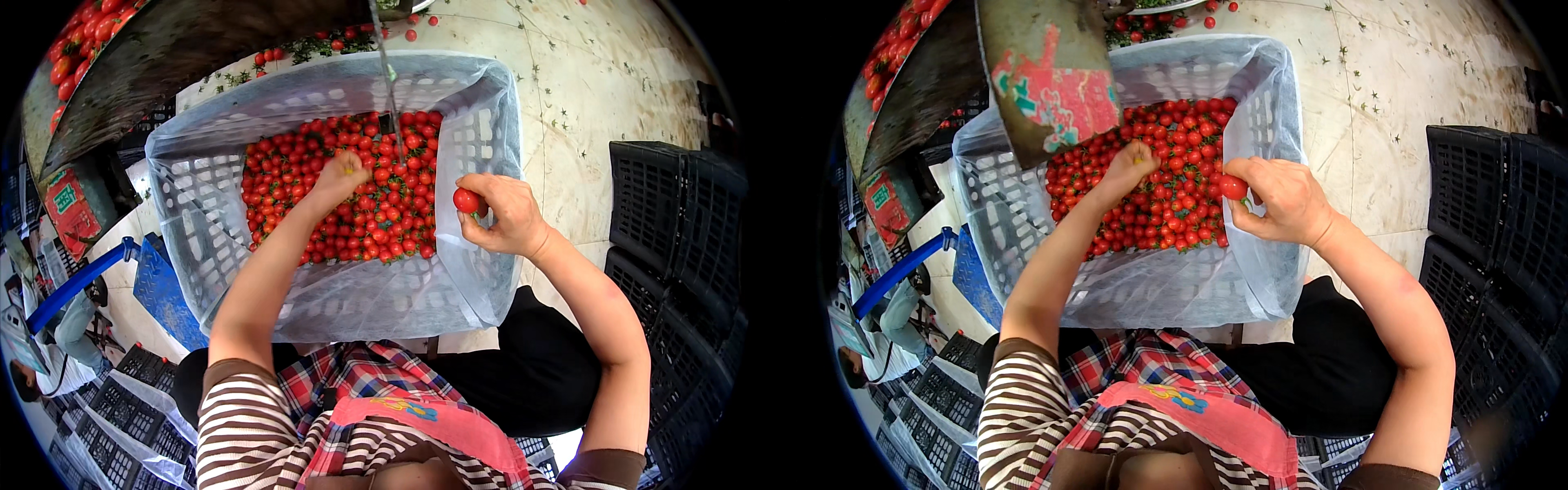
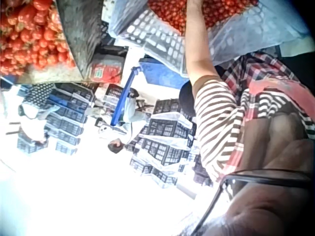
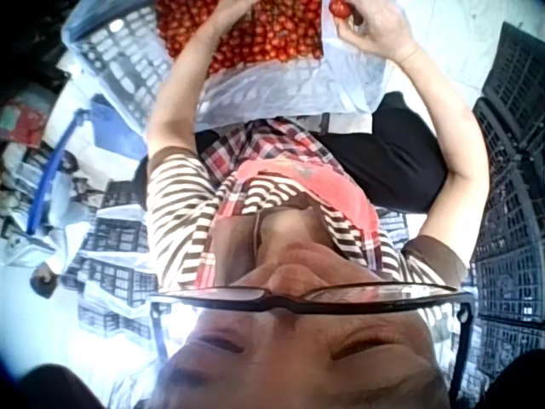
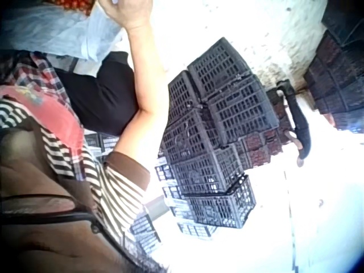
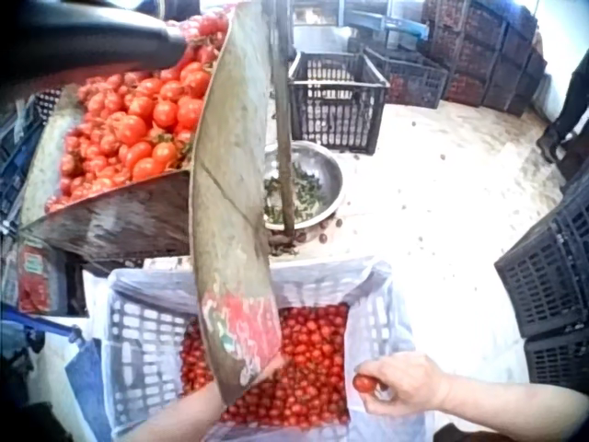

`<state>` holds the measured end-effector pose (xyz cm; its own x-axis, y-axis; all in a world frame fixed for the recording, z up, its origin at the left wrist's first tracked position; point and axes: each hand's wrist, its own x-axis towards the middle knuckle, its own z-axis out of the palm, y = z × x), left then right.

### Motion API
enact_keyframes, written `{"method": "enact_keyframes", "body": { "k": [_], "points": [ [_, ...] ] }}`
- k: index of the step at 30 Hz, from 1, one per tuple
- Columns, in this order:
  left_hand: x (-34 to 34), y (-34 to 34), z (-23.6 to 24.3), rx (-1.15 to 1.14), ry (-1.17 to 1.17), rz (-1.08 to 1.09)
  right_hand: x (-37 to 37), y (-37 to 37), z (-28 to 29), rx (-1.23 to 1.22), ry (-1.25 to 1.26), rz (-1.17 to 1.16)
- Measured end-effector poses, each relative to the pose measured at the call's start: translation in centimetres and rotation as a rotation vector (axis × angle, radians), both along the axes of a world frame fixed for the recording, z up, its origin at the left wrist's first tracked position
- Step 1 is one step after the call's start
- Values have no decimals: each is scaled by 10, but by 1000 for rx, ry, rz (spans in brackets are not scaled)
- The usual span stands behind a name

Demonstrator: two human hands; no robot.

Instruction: The person sorts cherry tomatoes from a conveyor belt into a plastic-lined crate. They arrange the tomatoes by hand, occasionally transfer them into a metal bowl, and place the filled crate onto a scale.

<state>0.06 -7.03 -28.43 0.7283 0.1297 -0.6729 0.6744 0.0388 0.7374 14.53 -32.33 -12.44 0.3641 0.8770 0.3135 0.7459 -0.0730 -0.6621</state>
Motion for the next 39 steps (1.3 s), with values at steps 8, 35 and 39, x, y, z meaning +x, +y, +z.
{"method": "enact_keyframes", "body": {
  "k": [8, 35, 39],
  "points": [
    [26, -112, 8, 770, 94, -549, -1, -3, 2, -73, -7, 12],
    [-73, -14, -6, 849, 473, -548, 1, -8, 3, -47, 25, 69],
    [-63, -73, 34, 377, 409, -672, -11, 3, 23, -279, 476, -23]
  ]
}}
